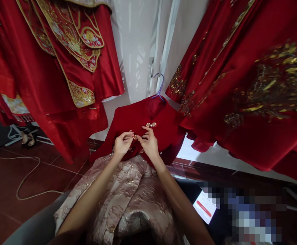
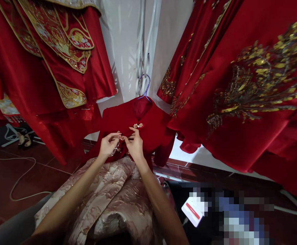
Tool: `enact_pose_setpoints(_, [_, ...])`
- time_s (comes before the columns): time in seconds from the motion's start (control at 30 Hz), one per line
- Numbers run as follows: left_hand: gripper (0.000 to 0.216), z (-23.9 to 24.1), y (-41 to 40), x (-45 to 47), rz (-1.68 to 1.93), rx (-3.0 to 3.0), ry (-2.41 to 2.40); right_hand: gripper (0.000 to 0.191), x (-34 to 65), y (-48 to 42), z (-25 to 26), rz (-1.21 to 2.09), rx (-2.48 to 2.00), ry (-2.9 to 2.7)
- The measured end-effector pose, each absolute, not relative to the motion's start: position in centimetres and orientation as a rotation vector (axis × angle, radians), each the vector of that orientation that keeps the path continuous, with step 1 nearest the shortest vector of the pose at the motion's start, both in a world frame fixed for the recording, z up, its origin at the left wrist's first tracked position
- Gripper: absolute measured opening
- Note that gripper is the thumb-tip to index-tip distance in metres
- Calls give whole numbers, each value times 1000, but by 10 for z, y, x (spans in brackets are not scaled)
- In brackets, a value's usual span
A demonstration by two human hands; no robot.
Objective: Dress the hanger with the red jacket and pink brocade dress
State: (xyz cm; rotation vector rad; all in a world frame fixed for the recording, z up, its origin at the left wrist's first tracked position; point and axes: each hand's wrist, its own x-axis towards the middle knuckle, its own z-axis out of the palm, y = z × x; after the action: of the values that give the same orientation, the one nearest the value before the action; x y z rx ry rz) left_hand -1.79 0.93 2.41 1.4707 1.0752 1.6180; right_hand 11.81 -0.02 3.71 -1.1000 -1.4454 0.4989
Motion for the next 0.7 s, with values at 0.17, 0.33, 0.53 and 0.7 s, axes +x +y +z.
enact_pose_setpoints(0.17, [24,23,10,-16,1614,1473,1073,47,114,0,33,472,-1059,-1455])
enact_pose_setpoints(0.33, [24,22,10,-20,1568,1551,1108,42,109,0,34,416,-1054,-1448])
enact_pose_setpoints(0.53, [18,27,10,-30,1532,1709,1146,35,105,-4,35,396,-1043,-1434])
enact_pose_setpoints(0.7, [15,29,16,-35,1470,1827,1176,30,104,-3,36,386,-1058,-1433])
